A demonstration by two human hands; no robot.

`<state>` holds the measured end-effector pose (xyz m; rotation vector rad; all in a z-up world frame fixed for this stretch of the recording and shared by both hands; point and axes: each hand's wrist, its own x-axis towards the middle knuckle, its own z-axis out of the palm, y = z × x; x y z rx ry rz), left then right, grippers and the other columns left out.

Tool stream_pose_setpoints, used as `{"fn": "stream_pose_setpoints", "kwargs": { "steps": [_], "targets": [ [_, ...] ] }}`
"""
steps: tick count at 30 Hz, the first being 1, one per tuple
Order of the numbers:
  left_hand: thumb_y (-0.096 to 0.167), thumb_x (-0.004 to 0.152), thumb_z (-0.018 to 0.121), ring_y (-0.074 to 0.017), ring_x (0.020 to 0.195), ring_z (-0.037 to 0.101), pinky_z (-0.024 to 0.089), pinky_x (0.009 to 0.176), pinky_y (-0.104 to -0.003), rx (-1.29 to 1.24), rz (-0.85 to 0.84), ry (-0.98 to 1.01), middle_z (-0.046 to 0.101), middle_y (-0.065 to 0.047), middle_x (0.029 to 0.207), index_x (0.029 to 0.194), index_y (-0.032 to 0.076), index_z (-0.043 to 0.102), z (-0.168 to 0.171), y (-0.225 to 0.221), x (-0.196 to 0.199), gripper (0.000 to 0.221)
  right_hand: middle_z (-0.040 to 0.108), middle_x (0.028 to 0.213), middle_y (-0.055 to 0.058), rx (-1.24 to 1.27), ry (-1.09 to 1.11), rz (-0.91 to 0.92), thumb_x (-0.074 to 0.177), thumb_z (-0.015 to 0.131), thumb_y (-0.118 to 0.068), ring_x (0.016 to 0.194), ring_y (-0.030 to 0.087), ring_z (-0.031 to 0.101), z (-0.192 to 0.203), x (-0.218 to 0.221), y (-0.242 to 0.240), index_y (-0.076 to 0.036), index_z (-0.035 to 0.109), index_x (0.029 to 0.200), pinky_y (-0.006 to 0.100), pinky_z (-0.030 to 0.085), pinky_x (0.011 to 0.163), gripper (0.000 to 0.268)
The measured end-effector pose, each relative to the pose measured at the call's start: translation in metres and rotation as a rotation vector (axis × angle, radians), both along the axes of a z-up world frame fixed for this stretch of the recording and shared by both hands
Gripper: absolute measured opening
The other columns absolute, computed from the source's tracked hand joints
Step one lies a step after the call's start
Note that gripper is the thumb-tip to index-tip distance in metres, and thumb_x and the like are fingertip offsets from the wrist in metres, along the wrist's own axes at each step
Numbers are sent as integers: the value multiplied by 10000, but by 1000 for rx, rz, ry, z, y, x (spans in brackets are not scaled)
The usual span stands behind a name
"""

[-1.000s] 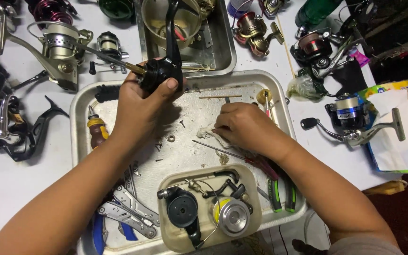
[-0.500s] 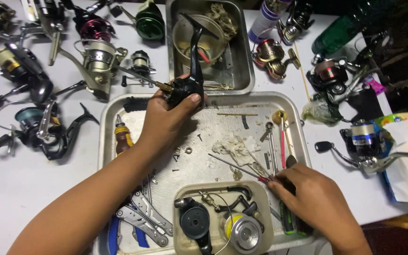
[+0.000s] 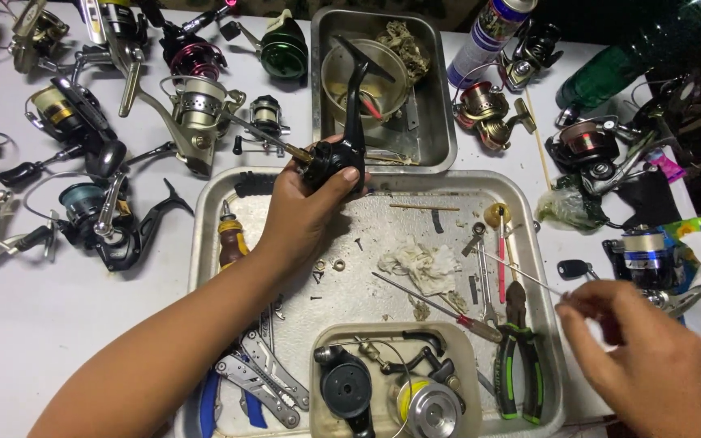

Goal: Assembling and repairing a fishing reel by installing internal components and screws.

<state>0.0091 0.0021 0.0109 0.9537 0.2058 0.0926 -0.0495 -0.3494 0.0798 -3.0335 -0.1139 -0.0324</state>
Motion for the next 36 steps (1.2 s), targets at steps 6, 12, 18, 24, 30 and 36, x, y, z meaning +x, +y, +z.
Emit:
{"fn": "stream_pose_setpoints", "kwargs": {
  "steps": [6,12,18,24,30,36],
  "targets": [
    [162,778,773,-273,993,732,609,919,-341,51,40,-18,715,-200,1130,1389,11,553,2,-2,-2,667,752,1075,126,255,-350,395,968,703,-40,882,191,719,23,16,49,26,724,1192,331,553,843,234],
    [181,772,774,-215,1009,702,570,963,-315,150,47,6,699,-138,1166,1402,99,579,8,0,-5,664,708,959,181,341,-462,664,946,709,118,848,276,674,35,42,94,81,713,1058,367,537,822,118],
    [176,785,779,-196,831,729,516,637,-273,225,76,97,726,-115,891,1346,143,617,21,1,-9,585,740,997,155,406,-474,668,930,727,95,884,251,704,14,45,107,52,718,1063,349,553,872,141],
    [274,755,835,-127,922,686,540,817,-250,464,140,69,742,-5,969,1153,176,695,14,0,-9,433,735,1016,233,349,-537,729,953,732,69,884,312,703,5,42,117,134,725,1115,381,574,850,175],
    [333,759,818,-125,961,726,567,858,-259,566,161,-15,770,-2,1007,1145,195,689,15,0,-13,429,753,1036,208,324,-593,728,971,733,33,885,295,709,-4,38,117,121,740,1104,376,582,845,159],
    [303,770,826,-125,969,732,571,874,-255,545,178,-42,772,-15,1019,1141,178,686,15,-1,-13,416,753,1026,212,342,-599,717,971,729,42,896,298,719,-6,37,118,122,737,1087,368,579,847,140]
  ]
}}
